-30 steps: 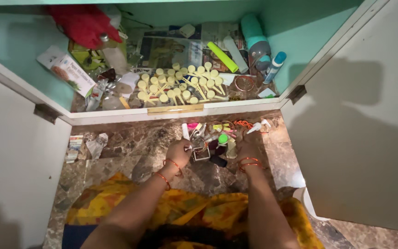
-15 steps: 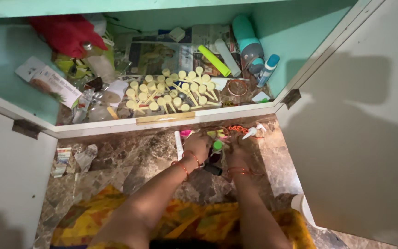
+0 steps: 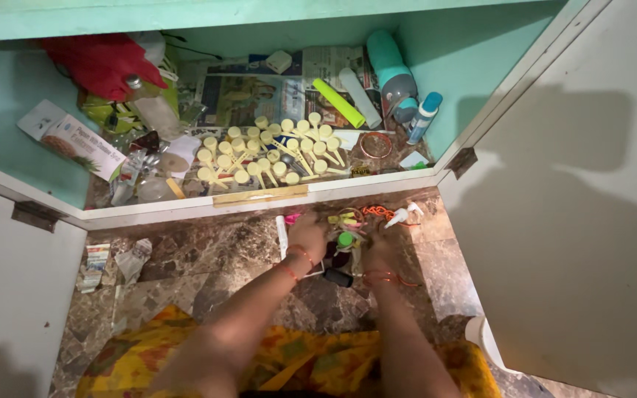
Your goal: The person organizes various toys, boxes, and containers inside a cabinet, moving items between shelves and arranging them.
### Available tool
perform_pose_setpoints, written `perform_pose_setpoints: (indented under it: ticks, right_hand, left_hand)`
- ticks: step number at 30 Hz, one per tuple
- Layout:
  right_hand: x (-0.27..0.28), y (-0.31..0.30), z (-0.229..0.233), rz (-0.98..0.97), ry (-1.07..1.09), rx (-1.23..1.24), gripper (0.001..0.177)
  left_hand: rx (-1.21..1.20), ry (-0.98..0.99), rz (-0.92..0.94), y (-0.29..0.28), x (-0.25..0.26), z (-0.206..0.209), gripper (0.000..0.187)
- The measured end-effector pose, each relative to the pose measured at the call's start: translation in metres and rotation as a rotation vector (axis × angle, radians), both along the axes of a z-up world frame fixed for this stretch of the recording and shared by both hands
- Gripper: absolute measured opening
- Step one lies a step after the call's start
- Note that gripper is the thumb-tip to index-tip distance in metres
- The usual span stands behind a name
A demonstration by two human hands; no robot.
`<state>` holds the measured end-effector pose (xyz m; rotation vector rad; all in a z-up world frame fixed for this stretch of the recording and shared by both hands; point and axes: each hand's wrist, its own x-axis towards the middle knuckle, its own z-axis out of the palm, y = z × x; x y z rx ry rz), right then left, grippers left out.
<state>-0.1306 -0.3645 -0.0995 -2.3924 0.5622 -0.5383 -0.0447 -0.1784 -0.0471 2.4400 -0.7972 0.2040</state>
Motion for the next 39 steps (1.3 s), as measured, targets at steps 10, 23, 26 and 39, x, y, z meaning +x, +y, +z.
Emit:
perform_pose_setpoints:
  ticks: [10, 23, 26, 39]
  right_hand:
    - [-0.013, -0.016, 0.078, -0.016, 0.314, 0.069, 0.031]
    - [-0.006, -0.052, 0.049, -0.315, -0.105, 0.170, 0.020]
    - [-0.007, -0.047, 0.056, -0.328, -0.142, 0.177, 0.017]
    - [-0.006, -0.043, 0.068, -0.364, -0.185, 0.255, 0.020]
  left_hand:
    - [-0.094, 0.156, 0.004, 0.018, -0.012, 0.045, 0.024]
    - [0.524, 0.353, 0.006, -0.108, 0.010, 0.001, 0.040]
    - [0.603, 0.323, 0.054, -0.114, 0.010, -0.013, 0.032]
    - [-0.408, 0.688, -0.125, -0.037, 0.040, -0.016, 0.042]
